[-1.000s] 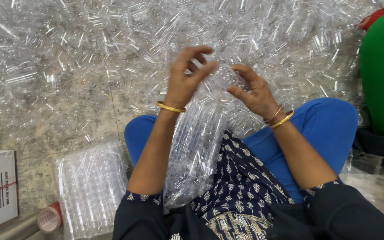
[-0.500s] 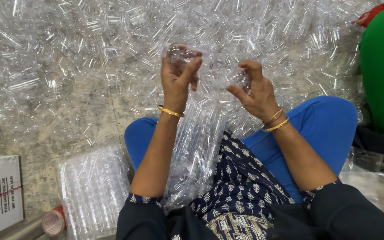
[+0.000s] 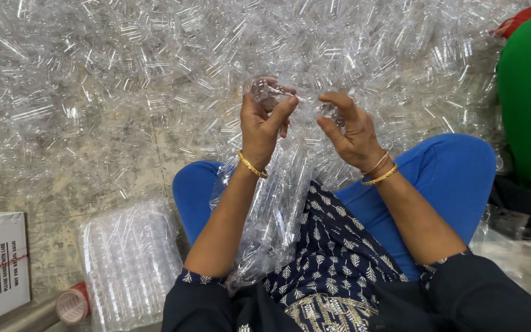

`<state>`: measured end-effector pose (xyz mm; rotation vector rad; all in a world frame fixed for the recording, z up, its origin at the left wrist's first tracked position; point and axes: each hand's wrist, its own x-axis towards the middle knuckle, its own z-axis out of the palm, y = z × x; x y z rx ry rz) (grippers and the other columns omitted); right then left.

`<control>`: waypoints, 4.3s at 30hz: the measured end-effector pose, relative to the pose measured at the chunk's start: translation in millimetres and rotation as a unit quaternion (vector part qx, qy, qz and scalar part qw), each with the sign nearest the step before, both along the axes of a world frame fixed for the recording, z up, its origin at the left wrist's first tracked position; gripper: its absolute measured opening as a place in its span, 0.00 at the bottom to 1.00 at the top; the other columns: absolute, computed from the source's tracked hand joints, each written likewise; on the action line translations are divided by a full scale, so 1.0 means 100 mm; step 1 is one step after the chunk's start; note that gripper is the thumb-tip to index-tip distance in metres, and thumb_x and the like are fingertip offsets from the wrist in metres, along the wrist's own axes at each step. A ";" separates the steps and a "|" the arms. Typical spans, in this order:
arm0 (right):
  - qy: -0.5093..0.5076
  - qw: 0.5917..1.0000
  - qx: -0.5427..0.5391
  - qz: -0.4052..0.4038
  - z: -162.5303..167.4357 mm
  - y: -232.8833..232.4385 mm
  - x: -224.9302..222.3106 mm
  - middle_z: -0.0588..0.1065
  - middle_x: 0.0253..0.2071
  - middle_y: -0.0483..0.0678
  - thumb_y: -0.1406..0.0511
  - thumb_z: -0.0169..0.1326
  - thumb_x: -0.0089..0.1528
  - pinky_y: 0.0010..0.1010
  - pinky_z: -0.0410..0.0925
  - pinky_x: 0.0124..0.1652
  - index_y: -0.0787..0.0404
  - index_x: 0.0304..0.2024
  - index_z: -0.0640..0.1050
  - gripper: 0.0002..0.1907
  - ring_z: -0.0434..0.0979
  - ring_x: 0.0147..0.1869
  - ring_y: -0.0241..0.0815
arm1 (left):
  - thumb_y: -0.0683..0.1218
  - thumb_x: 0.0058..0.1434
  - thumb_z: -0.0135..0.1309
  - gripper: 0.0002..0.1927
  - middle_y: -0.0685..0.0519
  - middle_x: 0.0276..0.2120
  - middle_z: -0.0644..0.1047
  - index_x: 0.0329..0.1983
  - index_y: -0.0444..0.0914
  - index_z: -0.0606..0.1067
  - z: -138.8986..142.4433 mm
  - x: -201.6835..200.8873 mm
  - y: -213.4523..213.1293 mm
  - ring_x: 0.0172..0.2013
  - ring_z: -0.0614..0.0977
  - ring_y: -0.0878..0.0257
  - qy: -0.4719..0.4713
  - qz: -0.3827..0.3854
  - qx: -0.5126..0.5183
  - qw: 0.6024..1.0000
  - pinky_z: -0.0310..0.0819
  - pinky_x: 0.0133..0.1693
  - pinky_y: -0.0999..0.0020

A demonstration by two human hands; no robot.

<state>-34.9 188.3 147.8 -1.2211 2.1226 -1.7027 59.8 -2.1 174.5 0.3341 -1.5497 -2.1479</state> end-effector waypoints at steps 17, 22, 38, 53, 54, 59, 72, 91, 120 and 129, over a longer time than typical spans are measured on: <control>-0.175 0.983 0.045 0.041 -0.17 -0.02 -0.02 0.70 0.39 0.45 0.58 0.47 0.75 0.28 0.66 0.37 0.55 0.62 0.67 0.16 0.68 0.38 0.32 | 0.40 0.67 0.67 0.27 0.52 0.47 0.78 0.63 0.37 0.65 -0.18 -0.05 0.17 0.40 0.81 0.73 -0.006 -0.056 -0.113 0.992 0.78 0.37 0.76; -0.251 0.958 -0.064 0.122 -0.28 -0.01 -0.08 0.69 0.50 0.41 0.63 0.47 0.76 0.24 0.66 0.46 0.56 0.62 0.66 0.13 0.67 0.47 0.28 | 0.40 0.65 0.61 0.24 0.48 0.47 0.79 0.60 0.36 0.65 -0.18 -0.04 0.24 0.25 0.76 0.71 0.033 -0.028 0.016 0.999 0.70 0.22 0.77; -0.360 0.922 -0.056 0.128 -0.22 0.01 -0.05 0.68 0.44 0.39 0.65 0.46 0.74 0.27 0.74 0.42 0.59 0.50 0.69 0.05 0.71 0.44 0.27 | 0.37 0.67 0.58 0.27 0.44 0.53 0.77 0.65 0.38 0.59 -0.19 0.04 0.34 0.33 0.80 0.68 0.030 -0.011 0.066 0.997 0.69 0.24 0.76; -0.285 0.958 0.013 -0.002 -0.15 -0.08 0.03 0.68 0.30 0.37 0.47 0.35 0.75 0.20 0.58 0.35 0.56 0.62 0.68 0.25 0.62 0.35 0.25 | 0.49 0.63 0.68 0.30 0.49 0.48 0.81 0.63 0.37 0.67 -0.08 0.13 0.07 0.44 0.85 0.67 -0.065 -0.141 -0.214 0.964 0.83 0.43 0.73; -0.305 0.952 0.001 0.024 -0.15 -0.08 0.03 0.69 0.30 0.38 0.46 0.36 0.74 0.19 0.60 0.36 0.56 0.63 0.67 0.27 0.64 0.35 0.25 | 0.50 0.62 0.68 0.32 0.50 0.48 0.80 0.63 0.37 0.67 -0.07 0.14 0.07 0.43 0.84 0.67 -0.081 -0.157 -0.218 0.960 0.83 0.42 0.72; -0.314 0.940 -0.023 0.127 -0.12 -0.03 -0.03 0.72 0.37 0.44 0.46 0.46 0.70 0.24 0.67 0.40 0.58 0.69 0.64 0.33 0.70 0.38 0.29 | 0.52 0.54 0.70 0.40 0.53 0.43 0.77 0.66 0.38 0.65 -0.07 0.14 0.17 0.33 0.77 0.66 -0.172 -0.169 -0.305 0.921 0.75 0.33 0.70; -0.597 0.718 -0.201 0.296 -0.25 0.04 -0.17 0.76 0.60 0.55 0.45 0.50 0.70 0.34 0.74 0.41 0.57 0.66 0.69 0.31 0.80 0.40 0.45 | 0.38 0.68 0.55 0.25 0.53 0.51 0.72 0.66 0.40 0.63 -0.08 -0.08 0.16 0.47 0.75 0.67 0.062 -0.029 -0.042 0.997 0.74 0.37 0.73; -0.654 0.674 -0.332 0.084 -0.40 0.09 -0.54 0.74 0.65 0.53 0.43 0.45 0.72 0.43 0.76 0.43 0.58 0.62 0.72 0.30 0.83 0.40 0.53 | 0.45 0.58 0.65 0.32 0.46 0.53 0.74 0.63 0.37 0.64 -1.24 -1.27 -1.74 0.52 0.79 0.51 -0.250 0.043 -0.558 0.790 0.76 0.54 0.50; -0.651 0.662 -0.356 0.102 -0.39 0.15 -0.58 0.77 0.60 0.53 0.41 0.48 0.70 0.38 0.74 0.42 0.54 0.60 0.75 0.29 0.82 0.39 0.49 | 0.62 0.46 0.71 0.27 0.46 0.37 0.80 0.39 0.39 0.80 -1.13 -1.28 -0.81 0.43 0.79 0.46 -0.399 -0.123 -0.613 0.671 0.71 0.42 0.50; -0.673 0.659 -0.328 0.072 -0.45 0.03 -0.48 0.77 0.61 0.54 0.41 0.48 0.68 0.41 0.75 0.41 0.55 0.57 0.74 0.29 0.83 0.39 0.49 | 0.36 0.59 0.62 0.32 0.46 0.56 0.76 0.66 0.42 0.65 -0.62 -0.84 -0.57 0.54 0.82 0.51 0.075 -0.126 0.178 0.973 0.79 0.59 0.50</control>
